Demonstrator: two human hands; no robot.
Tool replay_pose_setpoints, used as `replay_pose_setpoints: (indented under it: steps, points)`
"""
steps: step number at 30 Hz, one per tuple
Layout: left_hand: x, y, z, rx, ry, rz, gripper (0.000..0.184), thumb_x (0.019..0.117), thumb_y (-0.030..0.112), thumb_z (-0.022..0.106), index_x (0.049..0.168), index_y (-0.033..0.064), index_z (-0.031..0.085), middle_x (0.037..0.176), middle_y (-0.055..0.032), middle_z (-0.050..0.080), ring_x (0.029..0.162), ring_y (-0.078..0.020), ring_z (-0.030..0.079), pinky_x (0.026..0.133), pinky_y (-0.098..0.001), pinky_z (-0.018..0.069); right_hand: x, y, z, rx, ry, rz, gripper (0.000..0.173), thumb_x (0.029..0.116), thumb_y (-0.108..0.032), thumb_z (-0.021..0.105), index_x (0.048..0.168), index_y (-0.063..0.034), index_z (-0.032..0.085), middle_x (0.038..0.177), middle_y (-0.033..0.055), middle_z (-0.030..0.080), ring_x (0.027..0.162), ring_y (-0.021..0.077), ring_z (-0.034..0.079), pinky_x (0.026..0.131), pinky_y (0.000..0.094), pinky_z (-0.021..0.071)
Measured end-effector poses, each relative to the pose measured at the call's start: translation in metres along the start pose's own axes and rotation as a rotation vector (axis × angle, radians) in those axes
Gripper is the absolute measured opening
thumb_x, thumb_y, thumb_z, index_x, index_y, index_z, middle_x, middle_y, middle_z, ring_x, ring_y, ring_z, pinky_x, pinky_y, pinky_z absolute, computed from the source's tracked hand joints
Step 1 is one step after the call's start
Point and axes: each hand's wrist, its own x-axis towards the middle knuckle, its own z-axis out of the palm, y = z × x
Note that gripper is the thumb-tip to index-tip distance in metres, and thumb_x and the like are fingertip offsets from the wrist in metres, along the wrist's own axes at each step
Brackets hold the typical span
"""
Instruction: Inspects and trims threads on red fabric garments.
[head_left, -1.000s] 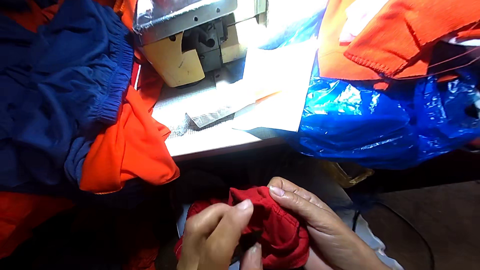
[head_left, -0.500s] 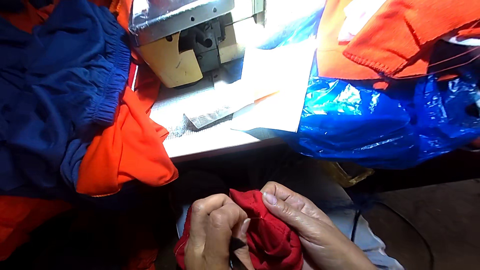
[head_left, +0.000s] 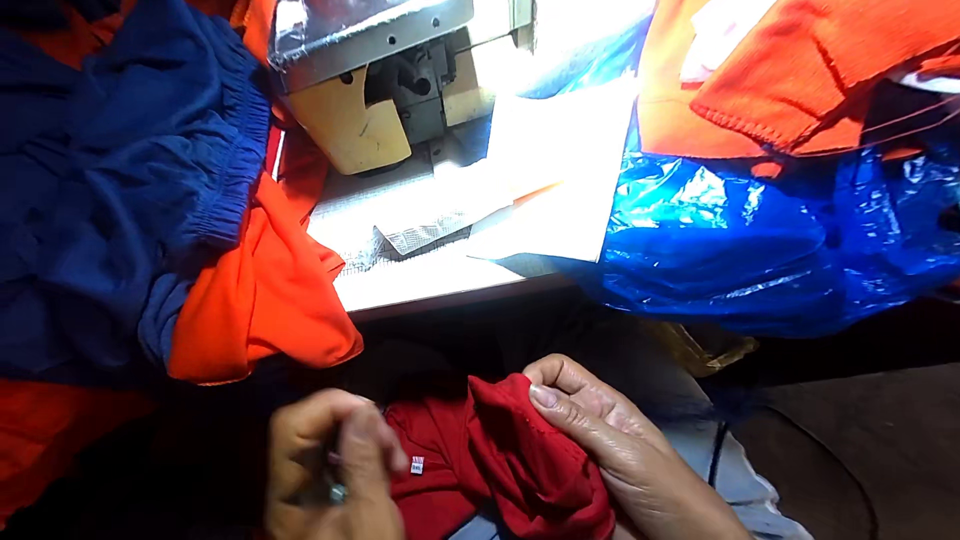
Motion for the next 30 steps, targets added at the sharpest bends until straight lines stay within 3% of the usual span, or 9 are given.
replay_pose_setpoints:
  steps: [2, 4, 6, 7, 11, 15, 18, 26, 30]
  points:
    - [-0.019, 0.013, 0.010, 0.002, -0.160, -0.017, 0.015, 0.1019, 0.039, 0.061, 0.112, 0.0281, 0.064, 0.093, 0.0167, 0.067, 0.073, 0.0079, 0.062, 0.061, -0.0090, 0.0521, 0.002, 0.000, 0.002, 0.013, -0.011, -0.011, 0.014, 0.1029, -0.008, 0.052, 0.115, -0.0089, 0.059, 0.089, 0.0050, 0.071, 0.083, 0.0083, 0.070, 0.078, 0.0252, 0.0588]
    - [-0.041, 0.020, 0.025, 0.098, -0.239, -0.025, 0.043, 0.0913, 0.050, 0.073, 0.116, 0.0162, 0.062, 0.106, 0.0054, 0.066, 0.091, 0.0045, 0.063, 0.075, -0.0115, 0.0521, 0.000, -0.002, 0.002, -0.017, -0.016, -0.032, 0.023, 0.1031, -0.005, 0.049, 0.123, -0.0100, 0.060, 0.088, 0.0013, 0.071, 0.079, 0.0044, 0.068, 0.073, 0.0204, 0.0565]
    - [-0.053, 0.021, 0.039, 0.297, -0.244, -0.007, 0.053, 0.0863, 0.040, 0.081, 0.112, -0.0014, 0.061, 0.108, -0.0132, 0.069, 0.104, -0.0067, 0.065, 0.090, -0.0178, 0.0516, 0.000, -0.001, -0.002, -0.075, -0.050, -0.059, 0.024, 0.1029, -0.006, 0.048, 0.119, -0.0091, 0.066, 0.086, 0.0007, 0.070, 0.074, 0.0035, 0.067, 0.067, 0.0184, 0.0559]
    - [-0.054, 0.019, 0.043, 0.359, -0.223, -0.009, 0.044, 0.0833, 0.026, 0.082, 0.106, -0.0067, 0.063, 0.101, -0.0160, 0.072, 0.099, -0.0078, 0.068, 0.089, -0.0178, 0.0533, 0.001, 0.000, -0.007, -0.111, -0.111, -0.072, 0.024, 0.1034, -0.007, 0.048, 0.119, -0.0084, 0.067, 0.089, 0.0021, 0.070, 0.078, 0.0056, 0.068, 0.071, 0.0211, 0.0574]
    - [-0.042, 0.019, 0.029, 0.096, -0.320, -0.221, 0.018, 0.0872, 0.006, 0.073, 0.096, -0.0067, 0.063, 0.084, -0.0030, 0.069, 0.080, 0.0049, 0.065, 0.074, -0.0118, 0.0537, 0.003, -0.007, -0.019, -0.377, -0.378, -0.236, 0.023, 0.1019, -0.005, 0.054, 0.120, -0.0040, 0.067, 0.100, -0.0015, 0.072, 0.089, 0.0046, 0.069, 0.080, 0.0221, 0.0602]
    - [-0.035, 0.017, 0.008, -0.166, -0.424, -0.334, 0.018, 0.0990, 0.019, 0.063, 0.088, 0.0047, 0.067, 0.077, 0.0100, 0.064, 0.072, 0.0104, 0.058, 0.067, -0.0105, 0.0496, 0.011, -0.008, -0.030, -0.845, -0.345, -0.521, 0.016, 0.0997, -0.027, 0.063, 0.100, -0.0163, 0.075, 0.101, -0.0085, 0.066, 0.088, -0.0046, 0.061, 0.074, 0.0117, 0.0517]
    - [-0.034, 0.021, -0.003, -0.337, -0.456, -0.420, 0.027, 0.1022, 0.038, 0.055, 0.092, 0.0195, 0.072, 0.083, 0.0195, 0.067, 0.079, 0.0138, 0.060, 0.071, -0.0088, 0.0503, 0.014, -0.012, -0.042, -0.952, -0.353, -0.533, 0.020, 0.1014, -0.032, 0.057, 0.096, -0.0200, 0.073, 0.109, -0.0090, 0.066, 0.102, -0.0018, 0.061, 0.084, 0.0149, 0.0524]
    - [-0.043, 0.031, 0.007, -0.423, -0.203, -0.562, 0.023, 0.1031, 0.017, 0.056, 0.094, 0.0186, 0.078, 0.086, 0.0107, 0.076, 0.081, 0.0038, 0.070, 0.077, -0.0178, 0.0583, 0.002, -0.006, -0.030, -0.650, -0.389, -0.717, 0.018, 0.1026, -0.027, 0.062, 0.106, -0.0105, 0.068, 0.102, -0.0015, 0.071, 0.102, 0.0028, 0.066, 0.089, 0.0189, 0.0557]
    - [-0.043, 0.034, 0.008, -0.324, -0.251, -0.470, 0.024, 0.1027, 0.030, 0.057, 0.094, 0.0198, 0.077, 0.087, 0.0143, 0.075, 0.082, 0.0065, 0.068, 0.077, -0.0158, 0.0573, -0.002, 0.001, -0.026, -0.872, -0.373, -0.856, 0.018, 0.1014, -0.026, 0.063, 0.107, -0.0104, 0.072, 0.102, 0.0034, 0.071, 0.104, 0.0080, 0.064, 0.092, 0.0231, 0.0510]
